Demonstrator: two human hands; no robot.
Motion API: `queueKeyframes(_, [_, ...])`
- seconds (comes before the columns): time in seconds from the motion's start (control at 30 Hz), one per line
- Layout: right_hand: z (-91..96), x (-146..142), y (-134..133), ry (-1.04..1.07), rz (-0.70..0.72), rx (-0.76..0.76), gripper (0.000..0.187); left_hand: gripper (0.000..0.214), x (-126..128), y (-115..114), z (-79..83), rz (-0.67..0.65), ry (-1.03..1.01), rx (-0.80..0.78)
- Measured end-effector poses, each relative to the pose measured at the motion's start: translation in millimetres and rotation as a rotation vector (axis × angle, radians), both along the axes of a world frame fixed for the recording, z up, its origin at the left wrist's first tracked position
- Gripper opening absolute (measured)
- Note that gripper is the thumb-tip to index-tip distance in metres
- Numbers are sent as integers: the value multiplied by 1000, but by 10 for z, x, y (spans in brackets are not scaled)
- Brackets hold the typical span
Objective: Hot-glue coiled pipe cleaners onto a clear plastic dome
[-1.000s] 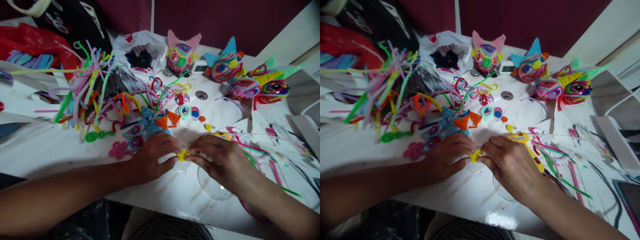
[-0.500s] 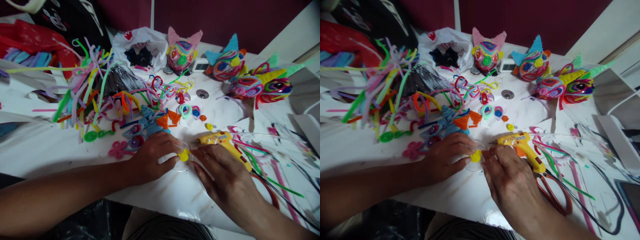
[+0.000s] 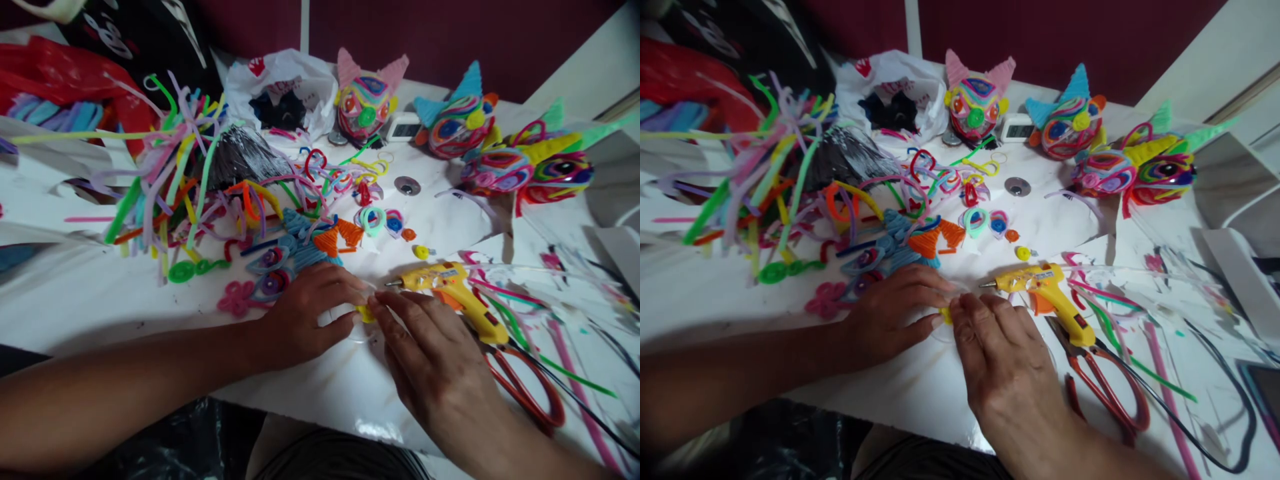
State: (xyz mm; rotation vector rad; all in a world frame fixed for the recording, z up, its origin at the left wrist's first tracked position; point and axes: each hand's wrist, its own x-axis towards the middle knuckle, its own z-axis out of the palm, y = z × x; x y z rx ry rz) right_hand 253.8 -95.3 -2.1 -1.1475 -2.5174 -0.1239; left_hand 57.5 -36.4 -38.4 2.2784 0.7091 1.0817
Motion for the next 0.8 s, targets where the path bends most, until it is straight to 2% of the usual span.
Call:
queueKeyframes(0.17, [-17, -26, -40, -88, -2, 73, 34, 14, 8, 2, 8, 0, -14, -35])
queueKeyframes(0.33, [-12, -63, -55, -134, -16, 79, 34, 14, 10, 8, -9, -3, -33, -67])
queueKeyframes(0.8, [-55, -86, -76, -116, -46, 90, 34, 21, -10, -16, -30, 40, -50, -151])
